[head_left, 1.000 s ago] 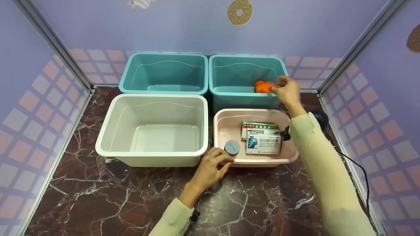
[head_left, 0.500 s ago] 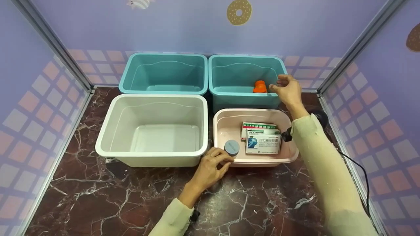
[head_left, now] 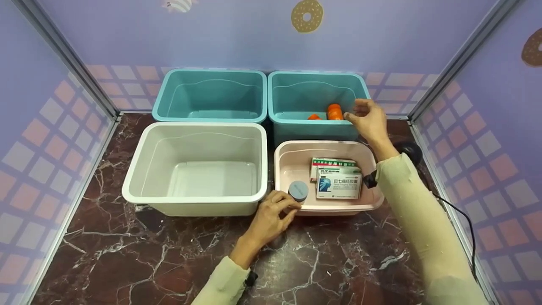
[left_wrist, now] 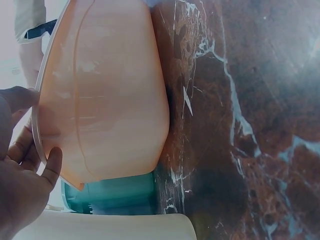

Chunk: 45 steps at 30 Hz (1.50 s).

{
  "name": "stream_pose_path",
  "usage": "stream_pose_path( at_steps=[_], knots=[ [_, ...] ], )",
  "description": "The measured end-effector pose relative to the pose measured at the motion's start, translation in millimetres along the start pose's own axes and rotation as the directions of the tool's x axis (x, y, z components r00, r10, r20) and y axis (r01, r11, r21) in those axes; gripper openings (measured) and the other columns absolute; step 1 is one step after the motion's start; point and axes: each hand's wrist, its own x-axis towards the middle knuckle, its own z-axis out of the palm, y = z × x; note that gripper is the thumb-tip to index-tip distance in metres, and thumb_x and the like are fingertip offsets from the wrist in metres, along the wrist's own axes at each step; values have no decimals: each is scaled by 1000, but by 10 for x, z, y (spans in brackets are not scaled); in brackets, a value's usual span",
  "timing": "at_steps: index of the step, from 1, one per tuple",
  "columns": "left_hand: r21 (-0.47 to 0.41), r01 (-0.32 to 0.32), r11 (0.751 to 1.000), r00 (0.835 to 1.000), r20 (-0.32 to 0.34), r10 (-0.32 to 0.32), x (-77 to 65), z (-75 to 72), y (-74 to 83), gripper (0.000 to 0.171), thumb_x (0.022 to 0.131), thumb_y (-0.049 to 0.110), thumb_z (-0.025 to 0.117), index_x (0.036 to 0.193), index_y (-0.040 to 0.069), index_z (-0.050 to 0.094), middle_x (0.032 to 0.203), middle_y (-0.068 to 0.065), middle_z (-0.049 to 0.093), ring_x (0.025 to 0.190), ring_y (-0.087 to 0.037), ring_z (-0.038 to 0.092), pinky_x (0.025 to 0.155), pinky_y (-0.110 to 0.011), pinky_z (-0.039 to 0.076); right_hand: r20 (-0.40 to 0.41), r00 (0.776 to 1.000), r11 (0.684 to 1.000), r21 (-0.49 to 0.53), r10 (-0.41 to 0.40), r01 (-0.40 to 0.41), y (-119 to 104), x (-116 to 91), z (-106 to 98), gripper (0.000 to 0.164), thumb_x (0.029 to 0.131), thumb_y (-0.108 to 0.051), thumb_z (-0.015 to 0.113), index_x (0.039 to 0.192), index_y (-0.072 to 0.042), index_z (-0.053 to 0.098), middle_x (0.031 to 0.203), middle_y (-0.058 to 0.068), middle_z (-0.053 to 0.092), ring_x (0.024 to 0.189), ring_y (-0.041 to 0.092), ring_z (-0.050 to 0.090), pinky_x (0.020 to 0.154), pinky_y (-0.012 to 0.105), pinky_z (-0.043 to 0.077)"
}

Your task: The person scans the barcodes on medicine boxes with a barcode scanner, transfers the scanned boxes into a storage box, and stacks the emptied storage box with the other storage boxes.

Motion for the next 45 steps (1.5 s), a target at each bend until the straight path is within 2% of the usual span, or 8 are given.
stream_pose_path(
  at_steps=[6, 12, 17, 27, 33, 38, 45],
  knots=[
    [7, -2, 1000, 1000, 2, 2, 1, -3, 6, 10, 85, 13, 76, 94, 18, 75, 97, 4, 67, 100, -15, 60, 94, -31, 49, 11, 1000, 1000, -16, -10, 10, -44, -76, -4, 52, 85, -20, 77, 132, -6, 60, 125, 18, 65, 111, 28, 63, 97, 36, 52],
    [1, 13, 1000, 1000, 4, -13, -1, -2, 9, 10, 85, 14, 77, 94, 18, 75, 97, 4, 67, 100, -15, 60, 92, -31, 49, 27, 999, 998, 44, -42, 41, -95, -157, 3, 49, 85, -18, 78, 129, -5, 62, 121, 20, 65, 107, 26, 63, 93, 27, 51],
    [4, 8, 1000, 1000, -1, -8, 3, 1, 5, 10, 85, 13, 77, 94, 18, 75, 97, 4, 67, 99, -15, 60, 91, -31, 49, 55, 996, 996, 66, -63, 60, -146, -238, 16, 48, 85, -19, 78, 129, -6, 62, 120, 16, 66, 110, 25, 64, 87, 22, 51],
    [0, 8, 1000, 1000, 3, -8, 10, -10, 8, 10, 85, 12, 76, 93, 18, 75, 96, 4, 67, 100, -15, 60, 92, -31, 49, 104, 994, 998, 57, -45, 39, -208, -353, 25, 50, 86, -23, 78, 131, -11, 60, 122, 13, 67, 114, 25, 64, 80, 15, 50],
    [3, 7, 1000, 1000, -1, -7, 20, -8, 0, 10, 85, 13, 76, 93, 18, 75, 97, 4, 67, 99, -15, 60, 92, -32, 49, 110, 992, 996, 69, -58, 51, -236, -385, 6, 52, 86, -23, 78, 132, -9, 60, 122, 13, 67, 115, 27, 63, 80, 14, 49],
    [0, 2, 1000, 1000, -9, -2, 21, -9, 3, 10, 85, 12, 76, 93, 18, 75, 96, 4, 67, 99, -16, 61, 92, -32, 49, 108, 992, 995, 85, -65, 55, -233, -394, 14, 50, 85, -20, 79, 130, -9, 61, 119, 12, 68, 110, 23, 63, 80, 15, 49],
    [0, 1, 1000, 1000, -9, -1, 8, -2, 10, 9, 85, 13, 76, 93, 18, 75, 96, 4, 68, 98, -15, 60, 91, -31, 49, 123, 989, 993, 97, -78, 67, -227, -439, 20, 51, 84, -19, 79, 130, -7, 61, 123, 18, 67, 107, 21, 64, 82, 16, 49]
  ],
)
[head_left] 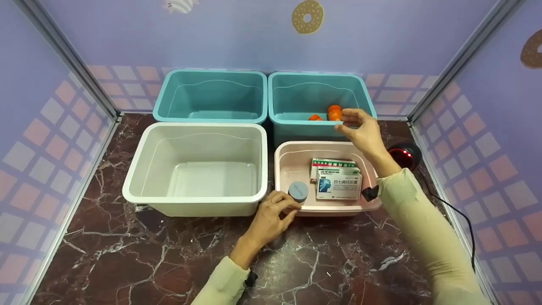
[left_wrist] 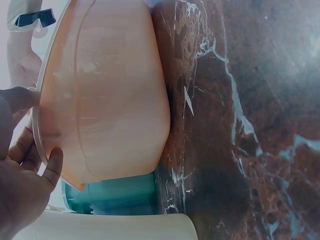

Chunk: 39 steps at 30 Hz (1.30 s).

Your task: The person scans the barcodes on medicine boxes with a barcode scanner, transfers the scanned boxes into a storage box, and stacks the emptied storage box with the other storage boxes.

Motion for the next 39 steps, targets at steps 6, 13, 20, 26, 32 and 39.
stream_pose_path(
  at_steps=[6, 13, 20, 26, 32, 39],
  knots=[
    [-5, 0, 1000, 1000, 4, 0, -3, 3, 2, 10, 85, 12, 76, 93, 18, 75, 96, 4, 68, 98, -15, 60, 93, -31, 49, 43, 999, 1000, 19, -2, 1, -35, -65, 1, 53, 85, -21, 79, 132, -7, 59, 125, 16, 67, 112, 25, 63, 86, 19, 50],
    [-5, 2, 1000, 1000, 14, -2, 4, -2, -18, 10, 86, 13, 76, 94, 18, 76, 96, 4, 67, 99, -15, 60, 93, -31, 48, 88, 996, 999, 53, -4, -1, -93, -152, 31, 52, 88, -15, 76, 134, -3, 57, 128, 20, 65, 115, 28, 61, 86, 18, 48],
    [-4, 1, 1000, 1000, 15, -1, 6, -3, -18, 10, 86, 13, 75, 95, 18, 76, 96, 4, 67, 98, -16, 60, 93, -32, 48, 106, 994, 996, 82, -28, 20, -65, -252, 89, 53, 85, -19, 79, 132, -5, 59, 123, 18, 67, 110, 25, 63, 87, 19, 49],
    [-2, -2, 1000, 1000, 5, 2, -4, 5, -10, 9, 86, 13, 76, 94, 18, 75, 96, 4, 67, 98, -15, 60, 90, -31, 49, 142, 989, 995, 89, -45, 32, -59, -335, 119, 51, 84, -20, 80, 130, -8, 61, 122, 18, 67, 111, 26, 64, 83, 19, 51],
    [-6, 3, 1000, 1000, 7, -3, -5, 5, -8, 9, 86, 13, 75, 94, 17, 75, 96, 4, 67, 97, -15, 60, 89, -30, 49, 178, 983, 996, 80, -47, 33, -55, -400, 138, 50, 86, -15, 77, 132, -4, 60, 123, 20, 66, 109, 27, 64, 82, 18, 53],
    [-7, 6, 1000, 1000, 9, -6, -6, 6, -6, 8, 86, 13, 75, 93, 18, 75, 96, 4, 67, 98, -15, 60, 91, -30, 49, 217, 975, 996, 83, -49, 32, -44, -473, 196, 49, 86, -11, 75, 132, -5, 60, 124, 21, 66, 109, 27, 63, 89, 25, 53]
  ],
)
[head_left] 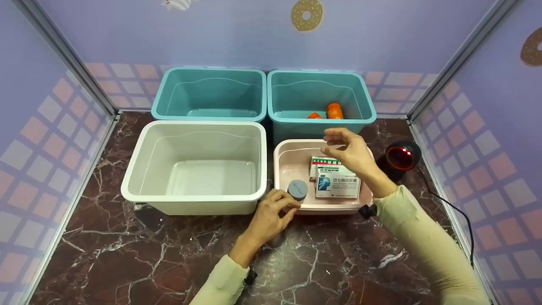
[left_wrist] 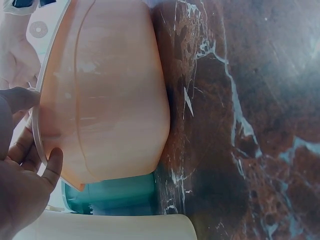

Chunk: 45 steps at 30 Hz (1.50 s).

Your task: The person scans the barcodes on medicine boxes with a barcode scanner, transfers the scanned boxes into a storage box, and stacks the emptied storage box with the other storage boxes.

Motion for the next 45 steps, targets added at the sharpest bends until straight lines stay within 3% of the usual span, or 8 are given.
stream_pose_path(
  at_steps=[6, 13, 20, 29, 40, 45],
  knots=[
    [3, 4, 1000, 1000, 2, -4, -5, 2, 0, 8, 86, 13, 76, 93, 18, 75, 96, 4, 67, 98, -14, 60, 90, -30, 49, 38, 999, 1000, -27, 4, -3, 31, -57, 68, 48, 86, -9, 75, 131, -3, 60, 123, 21, 66, 113, 33, 64, 88, 23, 52],
    [8, 3, 1000, 1000, 7, -3, -1, -5, 2, 8, 86, 13, 75, 93, 18, 75, 96, 4, 67, 98, -15, 60, 92, -31, 49, 78, 997, 1000, -23, -4, 6, 72, -104, 153, 46, 85, -8, 75, 128, -2, 61, 123, 21, 66, 114, 39, 63, 92, 32, 54],
    [15, -13, 1000, 1000, 2, 13, 6, -4, -3, 8, 86, 14, 76, 93, 18, 75, 95, 4, 67, 98, -16, 60, 91, -31, 49, 107, 994, 997, -73, 20, -12, 91, -153, 221, 47, 84, -15, 79, 128, -7, 63, 120, 17, 69, 111, 29, 67, 89, 24, 55],
    [9, -8, 1000, 1000, 2, 8, 7, -5, -1, 9, 86, 13, 76, 93, 18, 75, 95, 4, 67, 97, -15, 60, 90, -31, 49, 162, 987, 996, -94, 7, 9, 190, -212, 311, 45, 84, -12, 77, 126, -4, 63, 120, 20, 69, 115, 37, 64, 96, 50, 53],
    [7, 13, 1000, 1000, 10, -13, 5, 0, 2, 10, 85, 13, 76, 93, 18, 75, 96, 4, 67, 99, -15, 60, 93, -31, 49, 203, 979, 994, -105, 2, 19, 311, -284, 457, 46, 82, -12, 79, 124, -3, 63, 117, 19, 70, 110, 41, 66, 94, 53, 54],
    [-1, 12, 1000, 1000, 12, -12, 1, -4, 7, 8, 86, 13, 76, 93, 18, 75, 96, 4, 67, 98, -15, 59, 92, -31, 48, 220, 976, 992, -123, 10, 18, 369, -307, 522, 47, 80, -13, 80, 124, -5, 65, 116, 16, 71, 107, 36, 68, 92, 52, 55]
  ],
)
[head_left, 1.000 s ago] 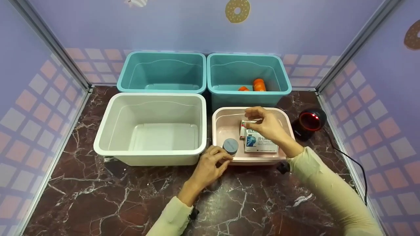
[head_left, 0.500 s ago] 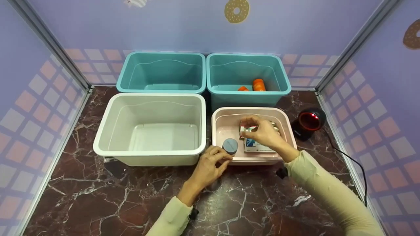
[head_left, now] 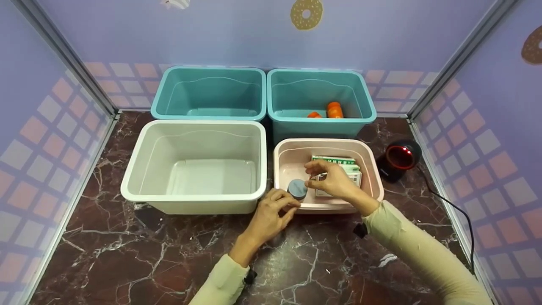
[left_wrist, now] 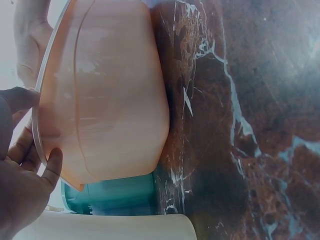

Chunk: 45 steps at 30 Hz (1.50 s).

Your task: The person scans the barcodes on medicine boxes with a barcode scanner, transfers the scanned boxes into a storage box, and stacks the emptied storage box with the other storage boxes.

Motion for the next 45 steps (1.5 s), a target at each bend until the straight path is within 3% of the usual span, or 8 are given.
stream_pose_path(
  at_steps=[9, 14, 24, 38, 45],
  knots=[
    [-7, -27, 1000, 999, -20, 27, -3, 2, -4, 9, 86, 12, 75, 93, 17, 75, 96, 4, 67, 97, -16, 59, 92, -31, 48, 74, 997, 999, -37, -26, 29, 77, -12, 58, 55, 78, -16, 82, 127, -1, 63, 120, 20, 69, 108, 39, 64, 96, 57, 50],
    [-9, -25, 1000, 1000, -16, 25, 2, -1, -6, 9, 86, 12, 75, 94, 17, 75, 96, 3, 67, 98, -16, 60, 94, -31, 48, 124, 991, 995, -88, -39, 50, 95, -22, 68, 57, 78, -21, 83, 129, -5, 62, 122, 15, 69, 111, 33, 65, 97, 51, 51],
    [-6, -18, 1000, 1000, -21, 18, -1, -3, -8, 9, 85, 12, 76, 93, 17, 75, 96, 3, 67, 99, -17, 60, 95, -32, 49, 254, 965, 992, -91, -62, 87, 110, 1, 84, 60, 76, -16, 81, 131, -9, 60, 122, 10, 69, 114, 27, 63, 101, 50, 50],
    [3, -5, 1000, 1000, -5, 5, -3, 1, 0, 10, 84, 12, 77, 93, 17, 75, 96, 4, 67, 99, -16, 60, 93, -31, 48, 308, 949, 985, -135, -63, 109, 127, 77, 171, 57, 76, -12, 78, 130, -8, 60, 119, 10, 69, 109, 27, 66, 90, 42, 55],
    [0, -9, 1000, 1000, -5, 9, -1, -3, 1, 10, 84, 12, 77, 93, 17, 75, 97, 3, 67, 99, -17, 60, 93, -31, 49, 311, 948, 981, -156, -61, 114, 170, 104, 214, 53, 76, -11, 77, 126, -9, 61, 116, 10, 70, 106, 27, 67, 91, 39, 54]
  ],
)
